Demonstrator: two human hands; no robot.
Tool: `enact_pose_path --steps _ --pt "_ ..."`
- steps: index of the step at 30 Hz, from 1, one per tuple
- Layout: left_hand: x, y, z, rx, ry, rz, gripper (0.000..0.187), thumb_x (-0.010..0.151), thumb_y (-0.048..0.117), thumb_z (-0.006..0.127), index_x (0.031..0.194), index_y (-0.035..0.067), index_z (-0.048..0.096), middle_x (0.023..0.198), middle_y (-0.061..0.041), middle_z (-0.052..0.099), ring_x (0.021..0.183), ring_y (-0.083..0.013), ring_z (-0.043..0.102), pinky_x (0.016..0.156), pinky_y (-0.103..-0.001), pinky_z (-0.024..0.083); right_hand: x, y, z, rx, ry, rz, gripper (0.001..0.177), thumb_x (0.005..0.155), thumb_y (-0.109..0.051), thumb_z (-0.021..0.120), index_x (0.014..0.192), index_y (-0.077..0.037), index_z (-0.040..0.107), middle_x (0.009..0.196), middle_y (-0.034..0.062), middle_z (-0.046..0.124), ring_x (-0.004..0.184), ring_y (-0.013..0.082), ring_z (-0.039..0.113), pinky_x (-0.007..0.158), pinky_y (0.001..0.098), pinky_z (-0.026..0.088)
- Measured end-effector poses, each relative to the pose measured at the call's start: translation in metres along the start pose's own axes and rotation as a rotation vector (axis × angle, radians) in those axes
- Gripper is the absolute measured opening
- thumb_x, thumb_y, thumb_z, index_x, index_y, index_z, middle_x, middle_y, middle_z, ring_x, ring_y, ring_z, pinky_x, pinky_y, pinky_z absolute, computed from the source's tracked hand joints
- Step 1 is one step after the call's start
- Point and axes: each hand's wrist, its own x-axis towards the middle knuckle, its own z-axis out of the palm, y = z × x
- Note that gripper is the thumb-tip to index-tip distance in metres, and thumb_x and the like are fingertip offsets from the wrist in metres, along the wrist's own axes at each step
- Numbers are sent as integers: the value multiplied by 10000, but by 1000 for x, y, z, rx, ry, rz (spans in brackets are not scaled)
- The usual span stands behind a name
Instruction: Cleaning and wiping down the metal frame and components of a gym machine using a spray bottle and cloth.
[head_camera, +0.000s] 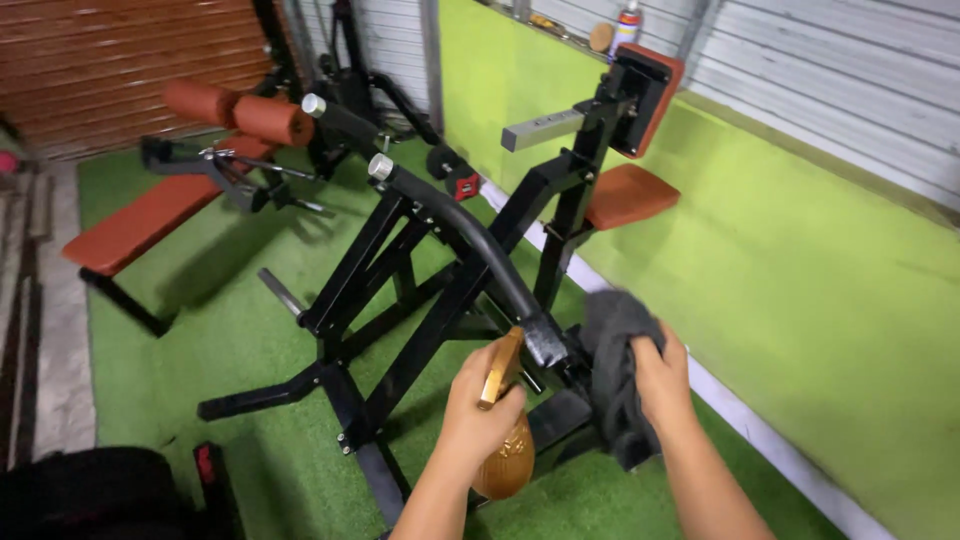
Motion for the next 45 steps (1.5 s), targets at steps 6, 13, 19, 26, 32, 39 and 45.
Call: enact_pose_path --steps 6,13,19,26,32,39,45 --pt "6 42 9 87 57 22 748 698 -2 658 1434 76 549 1192 -150 666 1139 -323 655 1002 -380 495 15 -29 84 -904 -660 -347 880 824 -173 759 1580 -52 326 1454 262 509 1251 436 559 1022 510 475" --pt "-8 47 24 184 147 16 763 688 -38 649 1434 83 542 1292 -159 623 1172 -324 633 989 -360 511 60 -45 160 -1285 -735 -12 829 862 -380 682 1572 -112 348 1426 208 600 1256 381 620 1057 474 508" --pt "-26 38 40 168 254 -109 737 729 -28 636 1447 114 546 1308 -125 631 1183 -281 653 1007 -341 500 22 -74 142 -1394 -711 -327 751 875 -298 695 1535 -120 382 1492 248 446 1365 428 447 1043 512 468" --pt "-18 40 35 234 265 -91 783 687 -46 660 1446 109 544 1299 -134 616 1228 -282 616 1053 -349 457 -12 -68 50 -972 -845 -748 610 725 -101 703 1328 -179 648 1531 119 484 1461 438 354 1139 506 368" --pt "-6 36 42 194 229 -81 727 731 -34 665 1436 112 560 1285 -128 626 1202 -272 632 1035 -338 474 -14 -7 9 -212 -721 -448 656 828 -52 467 1479 -76 539 1594 195 465 1493 364 419 1212 447 298" --pt "-16 24 51 58 104 -145 618 775 63 718 1375 100 571 1183 -105 676 1091 -264 683 964 -317 513 40 142 -6 -337 -342 52 468 995 -305 556 1354 -5 569 1252 202 701 1170 350 664 1014 390 472" --pt "-47 9 49 384 198 -21 550 754 183 835 1261 97 640 1298 -106 665 1311 -390 537 1084 -548 288 51 185 -48 -804 -292 425 425 991 -342 617 1226 11 629 970 356 741 853 484 739 789 543 578"
